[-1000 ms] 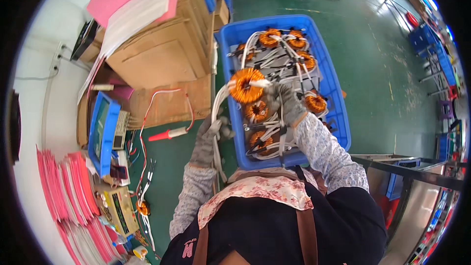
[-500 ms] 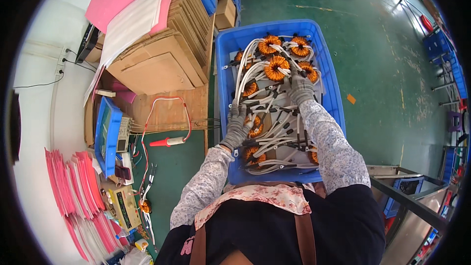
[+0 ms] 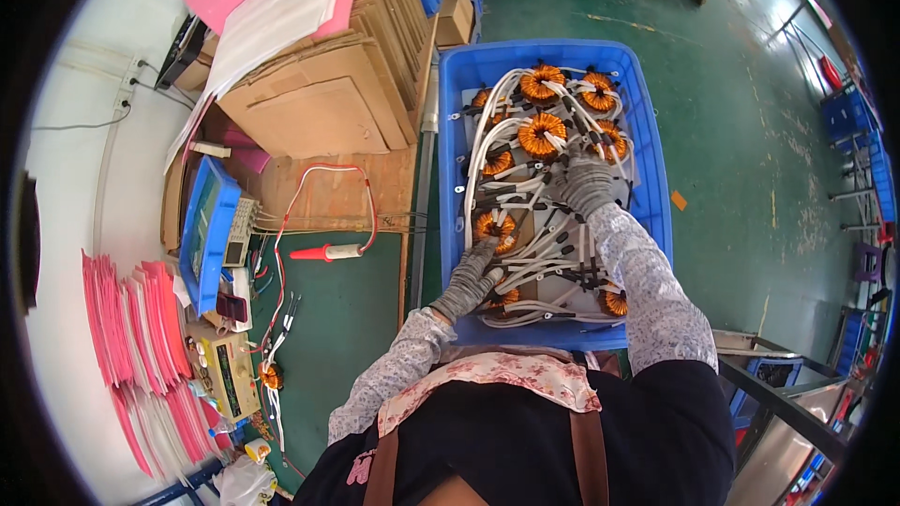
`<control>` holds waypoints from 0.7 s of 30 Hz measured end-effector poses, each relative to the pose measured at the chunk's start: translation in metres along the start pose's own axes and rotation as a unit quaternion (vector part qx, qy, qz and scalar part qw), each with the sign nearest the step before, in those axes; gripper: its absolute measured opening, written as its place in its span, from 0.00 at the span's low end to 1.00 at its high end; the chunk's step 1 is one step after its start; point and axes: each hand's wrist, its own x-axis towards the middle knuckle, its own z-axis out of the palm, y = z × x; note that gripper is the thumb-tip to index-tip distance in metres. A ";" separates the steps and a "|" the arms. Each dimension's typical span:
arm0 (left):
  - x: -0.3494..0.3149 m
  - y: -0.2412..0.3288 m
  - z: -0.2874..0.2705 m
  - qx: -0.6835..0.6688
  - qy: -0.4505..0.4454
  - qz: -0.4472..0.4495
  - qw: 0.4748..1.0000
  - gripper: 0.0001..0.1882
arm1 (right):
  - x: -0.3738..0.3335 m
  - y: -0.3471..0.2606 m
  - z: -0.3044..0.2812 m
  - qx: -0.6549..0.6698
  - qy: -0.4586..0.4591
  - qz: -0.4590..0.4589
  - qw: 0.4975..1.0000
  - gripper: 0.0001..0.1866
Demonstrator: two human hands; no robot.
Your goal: The person tests multiple copper-wound electrical components on a workbench using a multimeter with red and black probes. After testing, the person places the components into a blue plastic bin.
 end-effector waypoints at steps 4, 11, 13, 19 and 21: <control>-0.030 -0.004 -0.024 -0.180 0.042 0.033 0.982 0.22 | 0.010 -0.016 -0.042 0.074 0.155 -0.028 0.985 0.29; -0.119 -0.003 -0.098 -0.284 0.093 0.025 0.954 0.21 | -0.001 -0.007 -0.007 0.286 0.065 -0.067 0.954 0.24; -0.163 -0.016 -0.127 -0.322 0.153 -0.004 0.934 0.21 | 0.002 0.004 -0.008 0.202 0.071 -0.077 0.974 0.23; -0.343 -0.190 -0.142 -0.069 0.386 -0.238 0.889 0.21 | -0.007 -0.048 0.041 0.291 0.076 0.055 0.952 0.26; -0.422 -0.264 -0.136 0.153 0.395 -0.361 0.831 0.24 | -0.031 -0.121 0.031 0.345 0.060 -0.013 0.937 0.24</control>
